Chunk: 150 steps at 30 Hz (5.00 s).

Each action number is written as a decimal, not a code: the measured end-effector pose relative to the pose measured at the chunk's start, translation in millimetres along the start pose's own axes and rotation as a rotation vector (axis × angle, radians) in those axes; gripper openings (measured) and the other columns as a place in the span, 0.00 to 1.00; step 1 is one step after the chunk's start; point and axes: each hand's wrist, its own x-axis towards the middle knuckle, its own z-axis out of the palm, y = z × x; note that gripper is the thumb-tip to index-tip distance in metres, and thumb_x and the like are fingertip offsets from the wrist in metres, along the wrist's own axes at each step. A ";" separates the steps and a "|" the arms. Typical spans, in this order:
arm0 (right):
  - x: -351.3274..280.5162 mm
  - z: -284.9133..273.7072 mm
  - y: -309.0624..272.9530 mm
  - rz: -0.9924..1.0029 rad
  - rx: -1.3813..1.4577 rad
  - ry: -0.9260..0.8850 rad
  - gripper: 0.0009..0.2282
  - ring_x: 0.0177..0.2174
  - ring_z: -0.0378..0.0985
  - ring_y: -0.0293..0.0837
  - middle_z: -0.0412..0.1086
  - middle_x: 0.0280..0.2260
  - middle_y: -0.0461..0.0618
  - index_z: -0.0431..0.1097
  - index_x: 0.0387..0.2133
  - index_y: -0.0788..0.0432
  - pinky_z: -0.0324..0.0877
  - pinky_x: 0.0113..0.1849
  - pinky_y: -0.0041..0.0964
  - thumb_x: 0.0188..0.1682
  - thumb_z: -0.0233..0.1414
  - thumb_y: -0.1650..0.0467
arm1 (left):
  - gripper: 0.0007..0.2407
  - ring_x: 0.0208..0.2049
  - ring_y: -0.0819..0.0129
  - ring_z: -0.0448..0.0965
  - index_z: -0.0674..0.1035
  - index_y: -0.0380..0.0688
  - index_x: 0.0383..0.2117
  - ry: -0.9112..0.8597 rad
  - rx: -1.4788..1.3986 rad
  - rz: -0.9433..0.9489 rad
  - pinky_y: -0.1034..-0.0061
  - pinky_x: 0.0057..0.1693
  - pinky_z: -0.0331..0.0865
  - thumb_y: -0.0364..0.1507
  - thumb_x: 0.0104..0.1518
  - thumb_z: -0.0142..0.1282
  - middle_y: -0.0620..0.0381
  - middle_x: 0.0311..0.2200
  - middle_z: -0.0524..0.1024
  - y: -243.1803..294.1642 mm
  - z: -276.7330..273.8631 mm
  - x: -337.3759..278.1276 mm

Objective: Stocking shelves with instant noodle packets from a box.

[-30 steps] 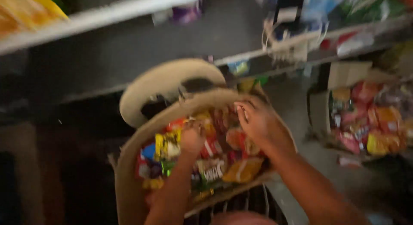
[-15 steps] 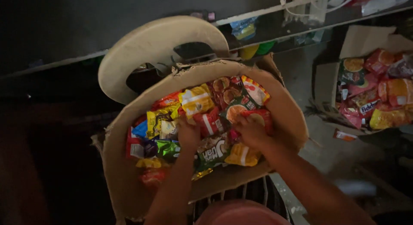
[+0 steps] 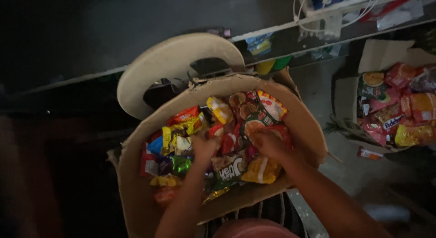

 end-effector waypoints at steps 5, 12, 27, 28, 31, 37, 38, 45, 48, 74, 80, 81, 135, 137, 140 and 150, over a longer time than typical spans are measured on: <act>22.2 6.5 6.8 -0.034 0.631 0.254 0.17 0.46 0.79 0.47 0.74 0.48 0.51 0.71 0.53 0.57 0.72 0.45 0.38 0.52 0.58 0.66 | 0.22 0.32 0.63 0.81 0.77 0.34 0.50 -0.345 -0.175 0.054 0.66 0.40 0.73 0.28 0.46 0.61 0.51 0.33 0.82 -11.5 -39.1 37.0; 16.6 15.0 9.5 0.027 0.813 0.257 0.18 0.45 0.81 0.46 0.77 0.47 0.51 0.72 0.50 0.58 0.74 0.45 0.41 0.46 0.60 0.67 | 0.20 0.43 0.55 0.79 0.82 0.30 0.45 -0.379 -0.102 0.060 0.63 0.50 0.72 0.38 0.55 0.64 0.43 0.41 0.81 5.7 -32.1 61.3; 38.4 50.2 50.7 -0.166 0.768 0.395 0.21 0.41 0.81 0.53 0.79 0.40 0.54 0.76 0.45 0.61 0.73 0.44 0.41 0.51 0.55 0.56 | 0.10 0.30 0.49 0.82 0.79 0.42 0.37 0.430 0.084 0.554 0.58 0.40 0.76 0.24 0.48 0.62 0.48 0.28 0.80 -31.5 61.4 91.0; 38.2 35.6 44.0 -0.175 0.766 0.400 0.21 0.41 0.81 0.53 0.79 0.40 0.54 0.76 0.45 0.61 0.73 0.44 0.41 0.51 0.55 0.56 | 0.10 0.30 0.49 0.82 0.79 0.42 0.37 0.436 0.082 0.561 0.58 0.40 0.76 0.24 0.48 0.62 0.48 0.28 0.80 -0.6 49.2 61.5; 15.3 -31.9 0.8 -0.227 2.092 -0.421 0.23 0.30 0.64 0.48 0.60 0.31 0.54 0.57 0.44 0.71 0.59 0.33 0.43 0.55 0.44 0.58 | 0.09 0.35 0.45 0.80 0.81 0.43 0.34 0.364 0.070 0.723 0.59 0.42 0.74 0.18 0.47 0.58 0.46 0.33 0.78 72.2 12.0 -20.5; -56.0 -176.9 -104.4 0.021 2.022 -0.141 0.38 0.38 0.82 0.56 0.78 0.44 0.55 0.68 0.53 0.57 0.77 0.41 0.56 0.43 0.42 0.40 | 0.13 0.46 0.53 0.74 0.79 0.50 0.27 0.236 0.286 1.368 0.59 0.50 0.64 0.17 0.35 0.58 0.59 0.41 0.79 142.0 -51.7 -108.2; -63.2 -190.4 -112.1 -0.045 2.001 -0.129 0.32 0.42 0.81 0.54 0.77 0.46 0.53 0.67 0.54 0.55 0.76 0.44 0.55 0.44 0.47 0.46 | 0.13 0.45 0.54 0.74 0.80 0.52 0.27 0.301 0.282 1.395 0.59 0.50 0.64 0.18 0.36 0.60 0.60 0.40 0.78 149.2 -58.5 -115.3; -102.3 -249.5 -137.9 -0.322 1.780 0.187 0.23 0.47 0.80 0.50 0.75 0.49 0.53 0.66 0.56 0.60 0.76 0.49 0.51 0.46 0.59 0.73 | 0.12 0.43 0.55 0.73 0.79 0.52 0.27 0.596 0.199 1.219 0.59 0.50 0.63 0.20 0.36 0.63 0.57 0.36 0.75 174.3 -91.6 -130.0; -105.9 -260.3 -151.2 -0.364 1.744 0.296 0.17 0.42 0.81 0.51 0.75 0.44 0.54 0.66 0.48 0.58 0.79 0.41 0.52 0.45 0.58 0.75 | 0.10 0.50 0.62 0.76 0.74 0.49 0.39 0.422 -0.373 1.153 0.69 0.58 0.68 0.19 0.54 0.54 0.55 0.44 0.74 184.8 -79.5 -125.2; 22.8 -518.0 -327.6 -0.754 0.794 0.899 0.11 0.39 0.74 0.34 0.77 0.38 0.46 0.73 0.45 0.63 0.71 0.43 0.33 0.53 0.56 0.69 | 0.29 0.52 0.58 0.68 0.55 0.35 0.64 0.542 -0.513 1.479 0.65 0.55 0.64 0.25 0.59 0.57 0.42 0.54 0.66 469.6 -209.3 -51.6; 137.3 -559.7 -327.2 -1.107 0.906 0.717 0.15 0.48 0.74 0.39 0.75 0.47 0.50 0.71 0.51 0.65 0.67 0.51 0.38 0.55 0.50 0.69 | 0.38 0.61 0.38 0.67 0.55 0.41 0.68 0.827 -0.184 1.446 0.56 0.63 0.62 0.25 0.51 0.65 0.34 0.62 0.63 500.9 -232.7 -47.3; 158.4 -563.8 -318.4 -1.221 0.883 0.638 0.17 0.53 0.73 0.42 0.74 0.52 0.52 0.70 0.55 0.65 0.64 0.56 0.40 0.55 0.46 0.70 | 0.34 0.58 0.38 0.70 0.60 0.45 0.68 0.865 -0.216 1.370 0.58 0.62 0.65 0.26 0.53 0.65 0.36 0.60 0.67 502.9 -235.7 -43.3; 149.2 -558.0 -352.8 -0.714 -0.267 1.049 0.18 0.46 0.72 0.61 0.72 0.42 0.61 0.76 0.44 0.56 0.68 0.47 0.55 0.43 0.55 0.61 | 0.19 0.48 0.40 0.81 0.81 0.55 0.53 0.643 0.148 0.711 0.56 0.54 0.73 0.42 0.57 0.55 0.39 0.46 0.81 531.9 -226.1 103.7; 133.6 -555.5 -353.9 -0.759 -0.264 1.064 0.18 0.46 0.72 0.62 0.71 0.42 0.61 0.75 0.44 0.57 0.68 0.48 0.54 0.42 0.56 0.62 | 0.21 0.47 0.39 0.80 0.78 0.51 0.55 0.671 0.124 0.766 0.54 0.53 0.72 0.44 0.59 0.53 0.37 0.45 0.81 510.6 -222.6 89.6; 108.4 -553.8 -349.7 -0.866 -0.228 1.137 0.19 0.47 0.70 0.63 0.69 0.43 0.62 0.74 0.45 0.58 0.67 0.50 0.54 0.39 0.58 0.64 | 0.24 0.45 0.41 0.81 0.72 0.47 0.60 0.636 0.033 0.834 0.57 0.50 0.73 0.45 0.61 0.53 0.35 0.42 0.81 491.8 -221.8 48.0; -0.6 -530.1 -304.2 -0.988 0.148 1.317 0.22 0.53 0.70 0.57 0.68 0.49 0.58 0.71 0.52 0.60 0.65 0.56 0.49 0.41 0.57 0.75 | 0.13 0.30 0.74 0.81 0.78 0.33 0.46 0.081 -0.157 1.148 0.75 0.39 0.76 0.24 0.56 0.62 0.54 0.30 0.82 473.6 -190.6 3.1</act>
